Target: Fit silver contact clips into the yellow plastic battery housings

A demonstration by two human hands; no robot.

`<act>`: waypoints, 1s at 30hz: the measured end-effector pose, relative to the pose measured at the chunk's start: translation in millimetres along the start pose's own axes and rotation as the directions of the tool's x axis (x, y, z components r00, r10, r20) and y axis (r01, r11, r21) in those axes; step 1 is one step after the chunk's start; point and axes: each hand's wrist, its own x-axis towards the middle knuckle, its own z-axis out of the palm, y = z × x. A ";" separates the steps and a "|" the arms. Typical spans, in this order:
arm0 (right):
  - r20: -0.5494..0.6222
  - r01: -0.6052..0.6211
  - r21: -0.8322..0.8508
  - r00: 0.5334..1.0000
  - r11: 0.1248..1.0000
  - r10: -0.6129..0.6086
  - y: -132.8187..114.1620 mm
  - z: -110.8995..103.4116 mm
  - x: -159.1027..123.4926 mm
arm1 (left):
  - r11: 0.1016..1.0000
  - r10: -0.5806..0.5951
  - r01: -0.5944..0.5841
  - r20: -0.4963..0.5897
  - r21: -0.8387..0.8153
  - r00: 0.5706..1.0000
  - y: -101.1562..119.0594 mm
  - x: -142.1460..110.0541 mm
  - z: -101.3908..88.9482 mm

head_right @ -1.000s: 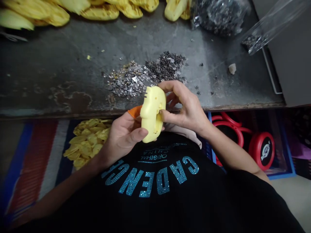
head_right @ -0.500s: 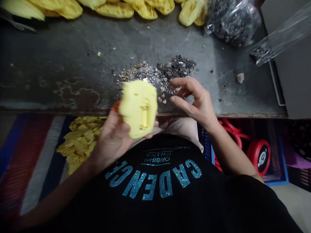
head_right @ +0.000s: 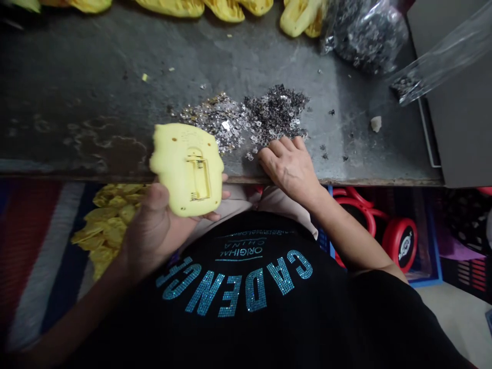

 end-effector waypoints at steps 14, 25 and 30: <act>0.092 -0.124 0.881 0.992 0.457 0.091 -22.1 -61.0 4.5 | 0.897 -0.357 0.430 0.407 -0.101 0.841 -9.1 4.5 23.9; 0.070 -0.118 0.900 0.989 0.419 0.129 -20.3 -61.5 0.1 | 0.856 -0.400 0.486 0.369 -0.176 0.839 -9.9 5.3 29.7; 0.036 -0.086 0.858 0.993 0.507 0.109 -20.9 -58.5 -0.9 | 0.857 -0.401 0.482 0.349 -0.185 0.847 -10.1 4.5 33.2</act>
